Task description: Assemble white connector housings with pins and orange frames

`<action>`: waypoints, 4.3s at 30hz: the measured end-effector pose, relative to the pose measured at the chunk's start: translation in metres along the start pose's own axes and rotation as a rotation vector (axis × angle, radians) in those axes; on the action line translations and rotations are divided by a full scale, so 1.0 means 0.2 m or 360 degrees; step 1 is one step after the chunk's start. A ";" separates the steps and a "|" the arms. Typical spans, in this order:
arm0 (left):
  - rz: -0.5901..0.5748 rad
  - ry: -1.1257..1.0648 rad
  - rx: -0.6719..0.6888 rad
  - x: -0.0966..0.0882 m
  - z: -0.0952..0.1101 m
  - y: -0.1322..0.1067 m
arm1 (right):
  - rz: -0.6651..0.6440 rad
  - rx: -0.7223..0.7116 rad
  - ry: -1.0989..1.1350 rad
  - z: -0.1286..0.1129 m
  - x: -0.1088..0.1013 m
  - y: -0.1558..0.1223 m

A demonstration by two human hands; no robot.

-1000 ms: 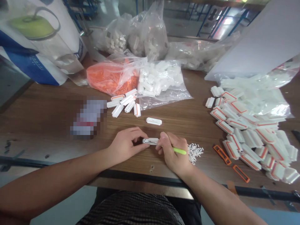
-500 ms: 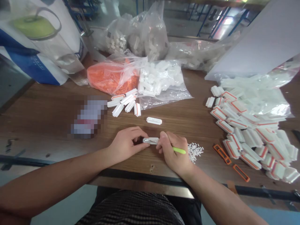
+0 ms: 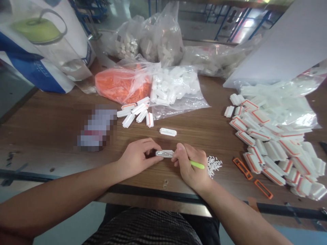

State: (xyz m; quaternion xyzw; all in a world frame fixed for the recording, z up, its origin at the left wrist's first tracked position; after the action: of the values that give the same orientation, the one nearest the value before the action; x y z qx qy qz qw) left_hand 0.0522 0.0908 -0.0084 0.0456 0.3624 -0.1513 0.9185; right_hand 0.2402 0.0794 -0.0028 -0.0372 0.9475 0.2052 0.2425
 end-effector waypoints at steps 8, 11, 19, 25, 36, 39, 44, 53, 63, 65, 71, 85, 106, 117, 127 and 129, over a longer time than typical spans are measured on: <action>0.0002 -0.0030 0.0010 0.01 0.00 0.00 | -0.0124 -0.0093 -0.0103 -0.03 0.00 0.02; 0.0001 -0.0023 0.0001 0.01 0.01 0.00 | -0.0093 -0.0131 -0.0100 -0.04 0.00 0.02; 0.0004 -0.0027 -0.0005 0.01 0.00 0.00 | -0.0050 -0.0125 -0.0064 -0.01 0.00 -0.01; 0.0004 -0.0044 -0.0002 0.01 0.00 0.00 | -0.0141 -0.0165 -0.0110 -0.04 0.00 0.01; 0.0009 -0.0039 0.0000 0.01 0.00 0.00 | -0.0125 -0.0163 -0.0086 -0.02 0.00 0.00; 0.0011 -0.0033 0.0003 0.01 0.00 0.00 | -0.0141 -0.0142 -0.0078 -0.02 0.00 0.01; 0.0009 -0.0031 -0.0002 0.01 0.00 0.00 | -0.0104 -0.0139 -0.0058 -0.03 0.00 0.02; 0.0026 -0.0035 0.0015 0.01 0.00 0.00 | -0.0085 -0.0191 -0.0107 -0.03 -0.01 0.01; 0.0009 -0.0049 0.0014 0.00 0.00 0.00 | 0.0074 -0.0063 -0.0012 -0.01 -0.03 0.01; 0.0014 -0.0045 0.0019 0.00 0.00 0.00 | 0.0047 -0.0060 -0.0013 -0.01 -0.02 0.01; 0.0020 -0.0043 0.0015 0.01 0.00 0.00 | 0.0010 -0.0064 -0.0031 -0.01 -0.02 0.00; 0.0010 -0.0026 -0.0002 0.01 0.00 0.00 | -0.0064 -0.0067 -0.0072 -0.02 -0.01 0.01; 0.0000 -0.0024 -0.0005 0.01 0.00 0.00 | 0.0084 0.0002 -0.0012 -0.02 -0.02 0.02; 0.0000 -0.0035 0.0005 0.00 0.01 0.00 | -0.0150 -0.0153 -0.0137 -0.03 -0.02 0.02; -0.0006 -0.0029 0.0004 0.00 0.00 0.00 | 0.0017 -0.0093 -0.0075 -0.02 -0.02 0.00; -0.0015 -0.0025 -0.0004 0.00 0.00 0.00 | -0.0022 -0.0092 -0.0090 -0.02 -0.02 0.01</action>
State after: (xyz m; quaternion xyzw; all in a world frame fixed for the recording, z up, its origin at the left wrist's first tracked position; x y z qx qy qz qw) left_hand 0.0527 0.0910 -0.0077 0.0414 0.3555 -0.1555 0.9207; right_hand 0.2408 0.0791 0.0030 -0.0450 0.9337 0.2318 0.2693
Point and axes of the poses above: each hand's wrist, its own y-axis towards the middle knuckle, its own x-axis out of the palm, z = x × y, the point moved 3 cm from there along y, towards the middle knuckle, and after that the axes turned 10 degrees about -x, right-handed, at the moved point
